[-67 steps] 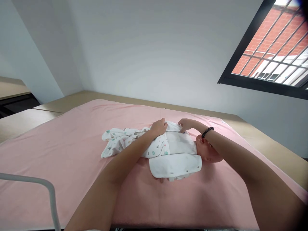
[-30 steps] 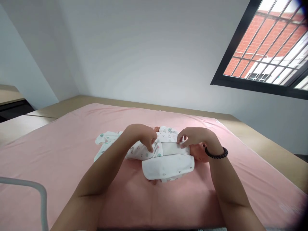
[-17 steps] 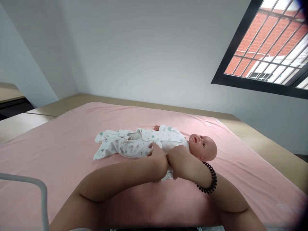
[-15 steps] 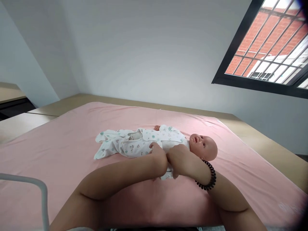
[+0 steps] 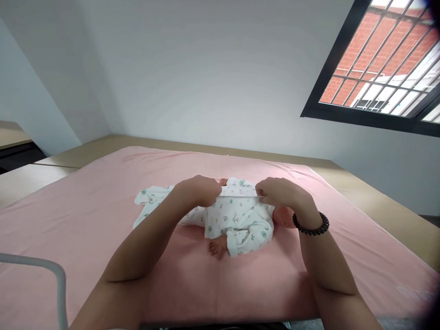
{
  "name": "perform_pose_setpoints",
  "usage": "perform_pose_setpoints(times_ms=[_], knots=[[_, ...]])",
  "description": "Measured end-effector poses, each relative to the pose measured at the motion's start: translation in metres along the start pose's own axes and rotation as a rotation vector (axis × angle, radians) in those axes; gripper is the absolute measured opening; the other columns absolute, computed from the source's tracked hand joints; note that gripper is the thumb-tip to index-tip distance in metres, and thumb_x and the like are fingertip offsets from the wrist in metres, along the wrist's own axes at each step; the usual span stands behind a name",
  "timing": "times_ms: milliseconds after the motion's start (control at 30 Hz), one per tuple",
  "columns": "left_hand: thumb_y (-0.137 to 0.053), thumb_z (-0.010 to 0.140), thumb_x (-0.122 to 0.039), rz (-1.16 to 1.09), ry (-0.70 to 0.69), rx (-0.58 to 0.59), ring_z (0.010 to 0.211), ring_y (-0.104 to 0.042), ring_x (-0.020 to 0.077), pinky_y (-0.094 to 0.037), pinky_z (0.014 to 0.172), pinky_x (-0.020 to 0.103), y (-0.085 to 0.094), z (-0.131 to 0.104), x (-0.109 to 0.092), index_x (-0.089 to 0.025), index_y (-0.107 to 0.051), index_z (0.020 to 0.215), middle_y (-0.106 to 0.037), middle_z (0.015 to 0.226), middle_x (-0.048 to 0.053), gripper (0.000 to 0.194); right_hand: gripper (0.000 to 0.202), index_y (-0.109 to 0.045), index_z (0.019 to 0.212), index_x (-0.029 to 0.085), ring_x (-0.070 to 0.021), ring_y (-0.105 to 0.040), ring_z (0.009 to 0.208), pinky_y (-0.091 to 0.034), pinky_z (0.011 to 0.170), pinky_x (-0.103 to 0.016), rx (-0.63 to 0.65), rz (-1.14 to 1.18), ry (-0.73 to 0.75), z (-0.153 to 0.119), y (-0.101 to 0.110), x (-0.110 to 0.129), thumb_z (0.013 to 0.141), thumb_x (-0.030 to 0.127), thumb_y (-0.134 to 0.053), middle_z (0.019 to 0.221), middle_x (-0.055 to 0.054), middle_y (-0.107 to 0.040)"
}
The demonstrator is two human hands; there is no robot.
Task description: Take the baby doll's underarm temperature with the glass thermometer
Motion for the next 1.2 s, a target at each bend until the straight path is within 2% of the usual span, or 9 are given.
perform_pose_setpoints(times_ms=[100, 233, 433, 600, 733, 833, 1000, 1100, 1200], knots=[[-0.063, 0.073, -0.009, 0.115, 0.017, 0.165, 0.062, -0.054, 0.0230, -0.040, 0.067, 0.039, -0.005, 0.016, 0.015, -0.017, -0.043, 0.053, -0.052, 0.061, 0.003, 0.030, 0.019, -0.042, 0.068, 0.020, -0.0131, -0.047, 0.055, -0.033, 0.052, -0.030, 0.018, 0.136, -0.082, 0.008, 0.004, -0.021, 0.074, 0.016, -0.059, 0.066, 0.000, -0.052], [-0.065, 0.077, -0.019, 0.071, 0.011, 0.254, 0.061, -0.053, 0.0198, -0.042, 0.070, 0.038, -0.009, 0.035, 0.027, -0.018, -0.055, 0.056, -0.064, 0.068, 0.004, 0.024, 0.016, -0.045, 0.072, 0.020, -0.0114, -0.048, 0.048, -0.037, 0.049, -0.028, 0.117, 0.243, -0.093, 0.023, -0.007, -0.032, 0.076, 0.019, -0.061, 0.065, 0.001, -0.053], [-0.067, 0.072, -0.028, 0.106, 0.053, 0.339, 0.069, -0.058, 0.0206, -0.043, 0.070, 0.032, -0.017, 0.047, 0.047, -0.020, -0.064, 0.061, -0.073, 0.080, 0.004, 0.014, 0.013, -0.053, 0.073, 0.020, -0.0127, -0.052, 0.053, -0.037, 0.050, -0.028, 0.100, 0.278, -0.088, 0.041, -0.019, -0.042, 0.074, 0.021, -0.066, 0.073, 0.000, -0.058], [-0.059, 0.077, -0.027, 0.174, 0.003, 0.219, 0.062, -0.053, 0.0201, -0.039, 0.065, 0.034, -0.012, 0.054, 0.051, -0.019, -0.056, 0.062, -0.064, 0.072, 0.005, 0.017, 0.012, -0.063, 0.088, 0.023, -0.0168, -0.061, 0.067, -0.043, 0.055, -0.029, 0.022, 0.318, -0.077, 0.036, -0.010, -0.066, 0.078, 0.031, -0.065, 0.091, -0.002, -0.066], [-0.044, 0.093, -0.036, -0.022, -0.221, -0.186, 0.071, -0.057, 0.0212, -0.040, 0.067, 0.033, 0.002, 0.071, 0.031, -0.021, -0.054, 0.076, -0.065, 0.081, 0.006, 0.025, 0.025, -0.066, 0.100, 0.023, -0.0214, -0.064, 0.099, -0.050, 0.082, -0.031, -0.040, 0.426, 0.034, 0.030, -0.004, -0.107, 0.085, 0.043, -0.063, 0.107, -0.005, -0.068], [-0.033, 0.100, -0.044, -0.314, -0.340, -0.430, 0.086, -0.063, 0.0212, -0.046, 0.077, 0.031, -0.002, 0.090, 0.026, -0.022, -0.059, 0.099, -0.070, 0.101, 0.006, 0.034, 0.046, -0.062, 0.118, 0.021, -0.0252, -0.060, 0.118, -0.048, 0.099, -0.034, -0.016, 0.816, 0.176, 0.029, -0.021, -0.137, 0.087, 0.053, -0.066, 0.123, -0.012, -0.067], [-0.033, 0.101, -0.055, -0.484, -0.218, -0.305, 0.104, -0.067, 0.0220, -0.047, 0.095, 0.032, -0.050, 0.134, 0.047, -0.019, -0.047, 0.138, -0.064, 0.132, 0.011, 0.053, 0.063, -0.043, 0.141, 0.021, -0.0288, -0.050, 0.137, -0.047, 0.106, -0.043, -0.052, 1.220, 0.127, 0.038, -0.078, -0.162, 0.094, 0.063, -0.045, 0.153, -0.020, -0.046], [-0.029, 0.101, -0.063, -0.492, -0.225, -0.163, 0.127, -0.057, 0.0246, -0.042, 0.106, 0.033, -0.072, 0.147, 0.052, -0.022, -0.041, 0.147, -0.048, 0.153, 0.011, 0.063, 0.069, -0.031, 0.151, 0.026, -0.0288, -0.046, 0.142, -0.046, 0.109, -0.049, -0.090, 1.415, 0.191, 0.050, -0.100, -0.147, 0.098, 0.069, -0.023, 0.163, -0.014, -0.033], [-0.026, 0.100, -0.067, -0.491, -0.293, -0.140, 0.133, -0.052, 0.0253, -0.040, 0.108, 0.033, -0.077, 0.151, 0.050, -0.024, -0.052, 0.139, -0.052, 0.151, 0.007, 0.064, 0.072, -0.038, 0.149, 0.031, -0.0291, -0.045, 0.142, -0.040, 0.114, -0.054, -0.124, 1.739, 0.263, 0.057, -0.105, -0.126, 0.096, 0.075, -0.019, 0.163, -0.008, -0.035]])
Point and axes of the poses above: each hand's wrist, its own z-axis towards the middle knuckle, its own y-axis out of the back of the hand, x = y × z, the point moved 6 cm from there along z, towards the middle knuckle
